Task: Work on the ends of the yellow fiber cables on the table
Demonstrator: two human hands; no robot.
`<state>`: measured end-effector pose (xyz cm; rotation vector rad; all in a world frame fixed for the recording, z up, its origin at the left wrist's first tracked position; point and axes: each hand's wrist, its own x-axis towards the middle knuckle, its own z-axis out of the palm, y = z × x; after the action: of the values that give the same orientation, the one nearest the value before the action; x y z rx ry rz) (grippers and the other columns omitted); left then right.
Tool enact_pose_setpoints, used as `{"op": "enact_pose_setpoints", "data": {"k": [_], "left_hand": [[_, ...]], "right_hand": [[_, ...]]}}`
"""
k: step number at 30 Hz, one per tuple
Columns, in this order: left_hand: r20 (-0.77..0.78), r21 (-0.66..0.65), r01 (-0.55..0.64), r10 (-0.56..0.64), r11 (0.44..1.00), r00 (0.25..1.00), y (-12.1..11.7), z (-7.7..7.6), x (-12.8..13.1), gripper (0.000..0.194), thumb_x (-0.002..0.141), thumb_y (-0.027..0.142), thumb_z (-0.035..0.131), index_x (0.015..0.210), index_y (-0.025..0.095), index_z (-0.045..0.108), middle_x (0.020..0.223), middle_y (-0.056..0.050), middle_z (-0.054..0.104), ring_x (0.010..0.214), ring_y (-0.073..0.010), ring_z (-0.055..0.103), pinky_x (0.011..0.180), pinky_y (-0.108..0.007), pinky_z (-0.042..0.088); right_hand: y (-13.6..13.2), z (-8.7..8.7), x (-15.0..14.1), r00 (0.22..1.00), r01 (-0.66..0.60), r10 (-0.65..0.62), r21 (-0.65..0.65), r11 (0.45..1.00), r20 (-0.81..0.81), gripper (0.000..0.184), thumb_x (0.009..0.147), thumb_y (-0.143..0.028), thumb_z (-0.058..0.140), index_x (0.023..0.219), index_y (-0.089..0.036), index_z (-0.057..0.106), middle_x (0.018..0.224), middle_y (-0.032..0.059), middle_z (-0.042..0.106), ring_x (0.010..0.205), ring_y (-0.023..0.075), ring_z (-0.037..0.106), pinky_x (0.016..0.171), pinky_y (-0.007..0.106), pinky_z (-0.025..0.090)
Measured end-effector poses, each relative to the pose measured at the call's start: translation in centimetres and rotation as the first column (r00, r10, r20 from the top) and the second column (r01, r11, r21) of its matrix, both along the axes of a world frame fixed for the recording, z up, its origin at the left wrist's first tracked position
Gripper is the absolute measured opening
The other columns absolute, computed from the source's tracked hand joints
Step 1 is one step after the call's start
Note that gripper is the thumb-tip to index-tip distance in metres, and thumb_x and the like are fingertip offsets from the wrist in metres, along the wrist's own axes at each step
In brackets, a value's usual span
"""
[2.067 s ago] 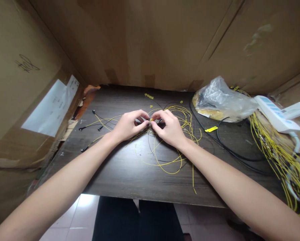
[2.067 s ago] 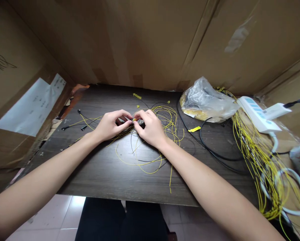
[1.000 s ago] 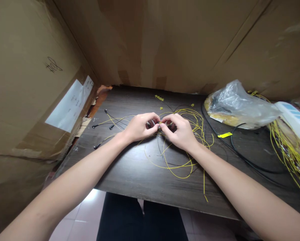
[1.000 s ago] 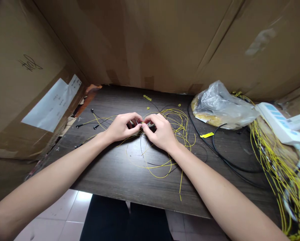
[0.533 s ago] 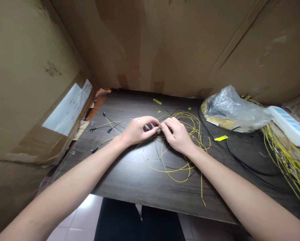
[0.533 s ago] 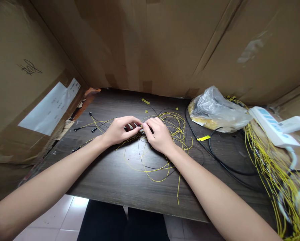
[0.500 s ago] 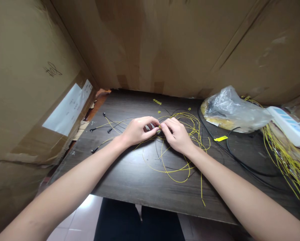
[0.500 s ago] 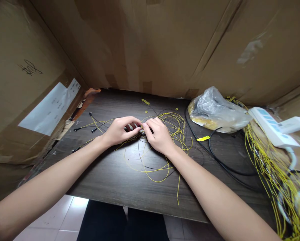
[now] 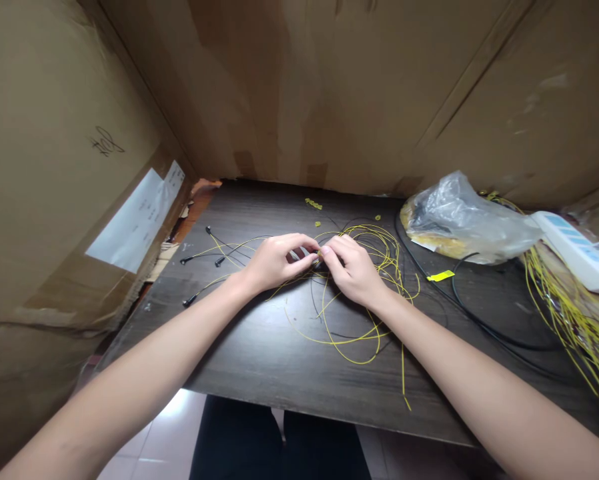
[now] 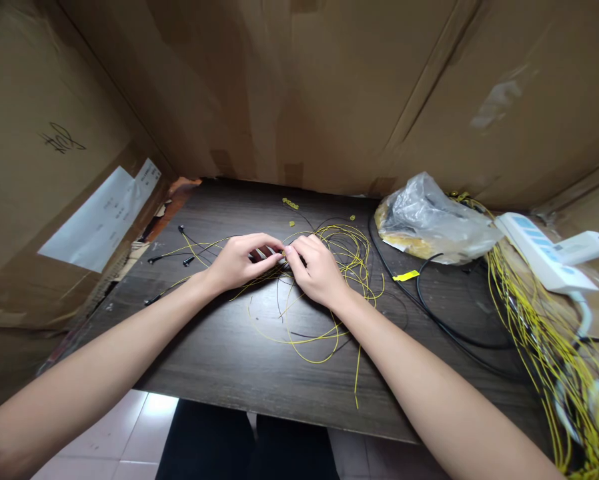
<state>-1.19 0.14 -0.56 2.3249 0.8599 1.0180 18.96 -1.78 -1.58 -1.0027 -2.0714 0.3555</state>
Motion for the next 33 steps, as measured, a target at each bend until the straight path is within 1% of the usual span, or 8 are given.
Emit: {"op": "enact_pose_setpoints", "data": {"k": [3, 6, 8, 16, 18, 23, 30, 33], "left_hand": [[-0.006, 0.005, -0.016, 0.016, 1.0, 1.0, -0.11, 0.05, 0.09, 0.012, 0.092, 0.022, 0.064, 0.098, 0.016, 0.071, 0.088, -0.003, 0.074, 0.069, -0.0107, 0.068, 0.062, -0.019, 0.054], [-0.011, 0.005, -0.047, 0.047, 0.999, 0.999, -0.18, 0.06, 0.13, 0.011, 0.09, 0.022, 0.066, 0.097, 0.015, 0.07, 0.087, -0.002, 0.074, 0.067, -0.0102, 0.067, 0.062, -0.019, 0.054], [-0.011, 0.008, -0.054, 0.054, 0.999, 0.998, -0.19, 0.05, 0.11, 0.01, 0.09, 0.021, 0.066, 0.097, 0.015, 0.07, 0.087, -0.002, 0.074, 0.067, -0.01, 0.067, 0.062, -0.019, 0.054], [0.0, 0.013, -0.032, 0.032, 0.999, 1.0, -0.17, -0.02, 0.05, 0.009, 0.089, 0.02, 0.066, 0.096, 0.016, 0.07, 0.086, -0.002, 0.073, 0.067, -0.0099, 0.066, 0.063, -0.019, 0.055], [0.001, 0.011, -0.036, 0.036, 0.999, 0.999, -0.17, -0.03, 0.04, 0.009, 0.089, 0.02, 0.065, 0.096, 0.016, 0.069, 0.086, -0.002, 0.072, 0.067, -0.0099, 0.066, 0.063, -0.019, 0.055], [-0.01, -0.001, -0.043, 0.043, 0.999, 0.999, -0.07, -0.07, -0.03, 0.01, 0.089, 0.022, 0.066, 0.096, 0.016, 0.07, 0.086, -0.002, 0.073, 0.067, -0.0101, 0.066, 0.062, -0.019, 0.055], [-0.004, -0.021, -0.017, 0.017, 1.0, 1.0, -0.04, -0.05, 0.0, 0.01, 0.091, 0.022, 0.066, 0.097, 0.016, 0.071, 0.087, -0.003, 0.074, 0.07, -0.0117, 0.068, 0.063, -0.02, 0.055], [0.0, -0.028, -0.023, 0.023, 0.999, 1.0, -0.09, 0.02, 0.03, 0.011, 0.091, 0.022, 0.065, 0.097, 0.016, 0.071, 0.088, -0.004, 0.074, 0.07, -0.0119, 0.067, 0.063, -0.02, 0.055]], "right_hand": [[-0.1, 0.16, 0.01, 1.0, 0.01, -0.01, -0.009, 1.0, -0.019, 0.029, 0.104, -0.028, 0.043, 0.078, -0.021, 0.053, 0.075, 0.0041, 0.059, 0.074, 0.0201, 0.052, 0.073, 0.036, 0.041], [-0.32, 0.34, 0.0, 0.998, 0.008, -0.009, -0.019, 1.0, -0.06, 0.014, 0.1, -0.027, 0.051, 0.089, -0.021, 0.057, 0.087, 0.0058, 0.063, 0.082, 0.0211, 0.057, 0.076, 0.036, 0.043], [-0.39, 0.37, -0.01, 0.998, 0.004, -0.005, -0.016, 1.0, -0.06, 0.008, 0.097, -0.025, 0.055, 0.09, -0.021, 0.056, 0.089, 0.0061, 0.063, 0.084, 0.0216, 0.057, 0.076, 0.036, 0.044], [-0.13, 0.08, 0.0, 1.0, -0.01, 0.01, -0.043, 0.999, 0.002, 0.03, 0.104, -0.029, 0.043, 0.077, -0.021, 0.052, 0.075, 0.0042, 0.058, 0.075, 0.0204, 0.052, 0.073, 0.036, 0.041], [-0.16, 0.06, 0.0, 1.0, -0.006, 0.006, -0.047, 0.999, -0.004, 0.028, 0.104, -0.029, 0.045, 0.079, -0.021, 0.054, 0.077, 0.0045, 0.06, 0.077, 0.0207, 0.053, 0.074, 0.036, 0.041], [-0.27, 0.07, 0.01, 1.0, -0.003, 0.002, -0.031, 1.0, -0.03, 0.011, 0.099, -0.026, 0.053, 0.089, -0.021, 0.057, 0.089, 0.0065, 0.064, 0.084, 0.0222, 0.056, 0.077, 0.037, 0.043], [-0.25, 0.26, -0.01, 1.0, -0.008, 0.008, -0.043, 0.999, 0.006, 0.031, 0.103, -0.029, 0.044, 0.075, -0.021, 0.054, 0.073, 0.004, 0.059, 0.075, 0.0207, 0.052, 0.073, 0.036, 0.041], [-0.37, 0.41, -0.03, 1.0, 0.005, -0.006, -0.046, 0.999, -0.021, 0.023, 0.101, -0.029, 0.048, 0.082, -0.021, 0.056, 0.079, 0.005, 0.062, 0.078, 0.0212, 0.054, 0.075, 0.037, 0.042]]}}
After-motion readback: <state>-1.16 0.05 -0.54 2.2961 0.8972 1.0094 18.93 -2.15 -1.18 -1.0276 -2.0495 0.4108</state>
